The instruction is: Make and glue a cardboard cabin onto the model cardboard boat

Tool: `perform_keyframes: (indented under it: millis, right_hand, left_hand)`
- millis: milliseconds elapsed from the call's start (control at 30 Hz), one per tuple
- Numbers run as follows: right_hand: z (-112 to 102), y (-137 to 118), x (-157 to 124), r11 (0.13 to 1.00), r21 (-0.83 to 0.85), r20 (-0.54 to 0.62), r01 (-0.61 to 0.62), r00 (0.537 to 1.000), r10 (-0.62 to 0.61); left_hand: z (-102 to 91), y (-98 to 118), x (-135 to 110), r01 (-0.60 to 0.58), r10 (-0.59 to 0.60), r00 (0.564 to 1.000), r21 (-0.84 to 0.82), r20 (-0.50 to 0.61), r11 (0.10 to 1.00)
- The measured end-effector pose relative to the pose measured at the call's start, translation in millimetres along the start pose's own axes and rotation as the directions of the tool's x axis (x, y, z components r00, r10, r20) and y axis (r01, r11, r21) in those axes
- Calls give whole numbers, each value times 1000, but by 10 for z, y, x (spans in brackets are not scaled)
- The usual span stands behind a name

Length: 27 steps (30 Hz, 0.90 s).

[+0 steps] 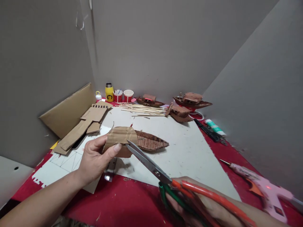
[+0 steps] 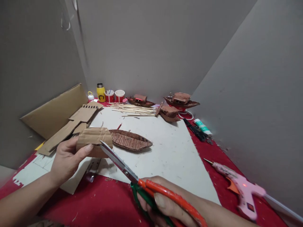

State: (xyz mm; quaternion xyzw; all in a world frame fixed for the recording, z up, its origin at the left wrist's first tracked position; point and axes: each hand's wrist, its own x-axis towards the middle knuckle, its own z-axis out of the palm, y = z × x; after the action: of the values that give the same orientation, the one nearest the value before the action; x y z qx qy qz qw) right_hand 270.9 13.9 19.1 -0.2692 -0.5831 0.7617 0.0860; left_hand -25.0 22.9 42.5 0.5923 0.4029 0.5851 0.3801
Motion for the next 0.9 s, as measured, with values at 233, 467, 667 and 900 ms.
perform_keyframes:
  millis: [233,467,667,900]
  right_hand:
    - [43,147,15,997,38,44,64,997,-65]
    - [307,23,45,982,182,-21,59,998,-56]
    - [360,146,63,981,165,-138,101,987,-78]
    - [384,291,90,979,145,-137,145,983,-125]
  left_hand:
    - [-37,-87,5,69,-54,995,-176,87,982]
    - [20,-24,-23,191,-195,981,-147,-12,970]
    - [192,14,-143,213,-261,950,-257,-169,943]
    - [280,70,-196,202,-341,906,-452,-250,869]
